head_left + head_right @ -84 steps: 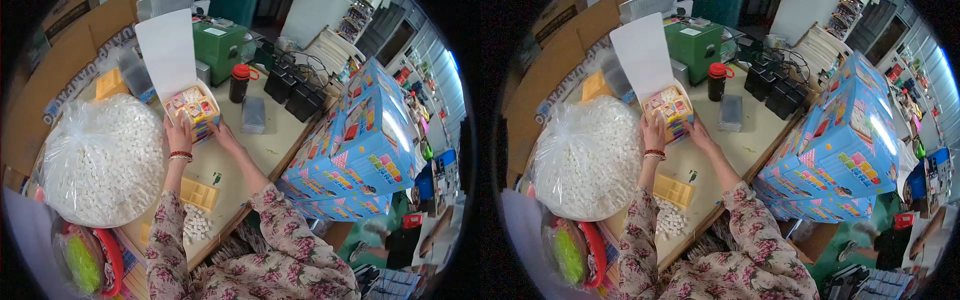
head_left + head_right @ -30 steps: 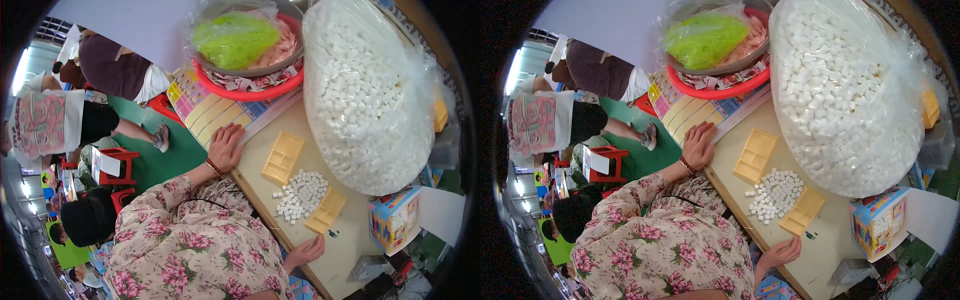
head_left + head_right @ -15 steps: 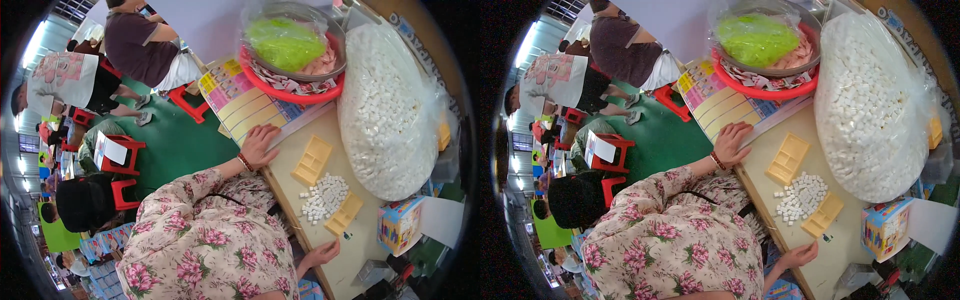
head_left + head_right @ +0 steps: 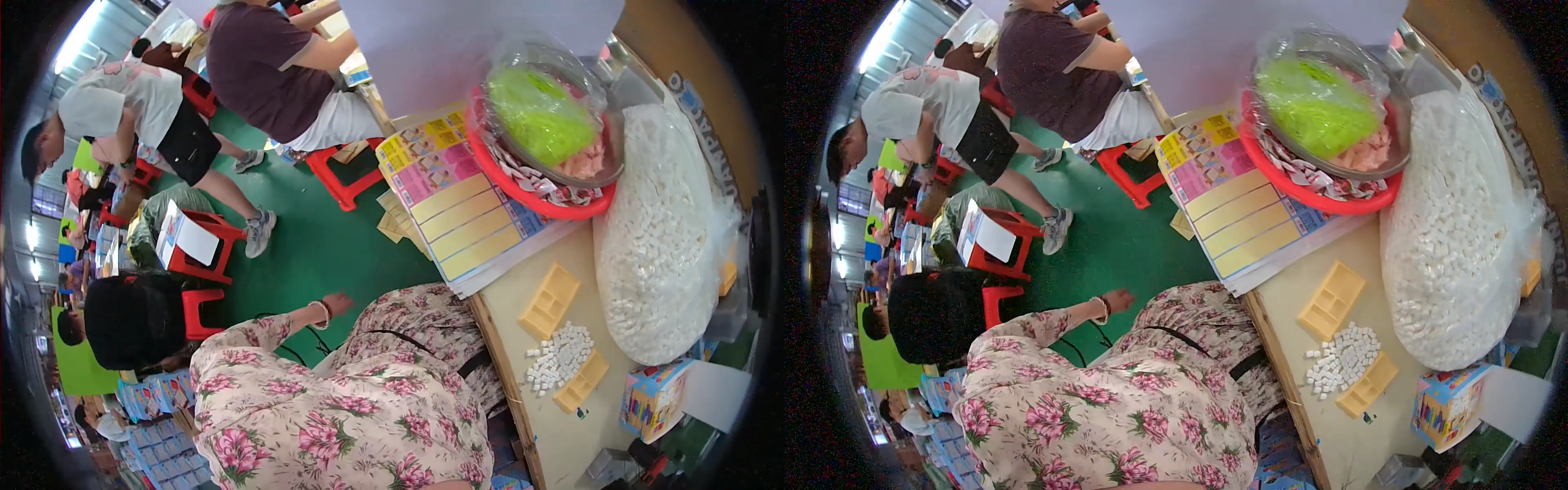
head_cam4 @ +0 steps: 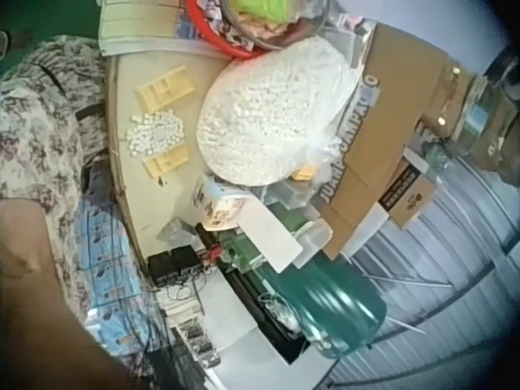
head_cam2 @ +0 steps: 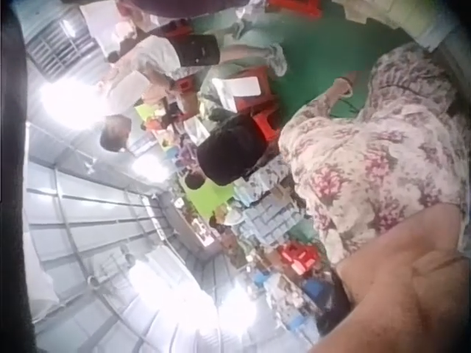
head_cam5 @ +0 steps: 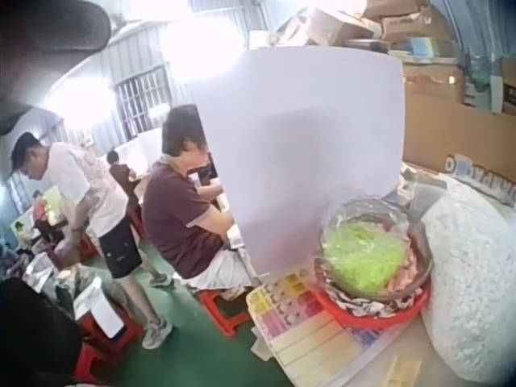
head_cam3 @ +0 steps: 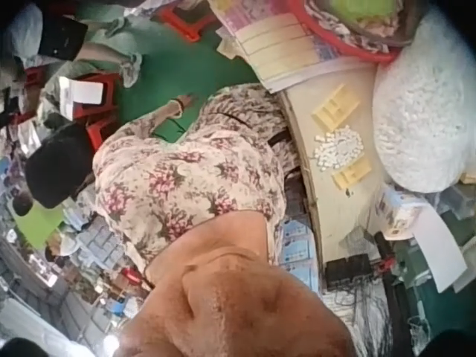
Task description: Manually packaging small toy blocks into plastic trays, sealing them in bags, and placing them into retail cardboard boxes.
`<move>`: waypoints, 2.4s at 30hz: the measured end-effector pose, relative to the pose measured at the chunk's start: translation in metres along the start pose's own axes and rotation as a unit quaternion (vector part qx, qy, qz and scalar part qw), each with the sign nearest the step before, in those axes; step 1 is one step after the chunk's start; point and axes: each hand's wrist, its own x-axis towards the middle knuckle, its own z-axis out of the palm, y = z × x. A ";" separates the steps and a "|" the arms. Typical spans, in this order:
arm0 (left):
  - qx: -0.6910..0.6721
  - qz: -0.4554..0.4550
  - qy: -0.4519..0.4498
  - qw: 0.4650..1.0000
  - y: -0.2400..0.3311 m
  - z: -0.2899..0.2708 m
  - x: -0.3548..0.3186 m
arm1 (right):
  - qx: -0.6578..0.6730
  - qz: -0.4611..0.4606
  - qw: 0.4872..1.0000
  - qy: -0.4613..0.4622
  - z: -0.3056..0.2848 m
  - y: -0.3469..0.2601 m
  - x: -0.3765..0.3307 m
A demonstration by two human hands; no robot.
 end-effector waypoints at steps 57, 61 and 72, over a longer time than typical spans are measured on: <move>0.024 -0.270 -0.424 0.864 -0.007 0.030 -0.018 | 0.043 0.021 0.889 -0.456 0.022 0.011 0.018; 0.030 -0.266 -0.428 0.863 -0.006 0.030 -0.015 | 0.046 0.029 0.879 -0.473 0.025 0.009 0.018; 0.031 -0.258 -0.432 0.864 -0.017 0.034 -0.019 | 0.056 0.038 0.843 -0.534 0.037 0.000 0.016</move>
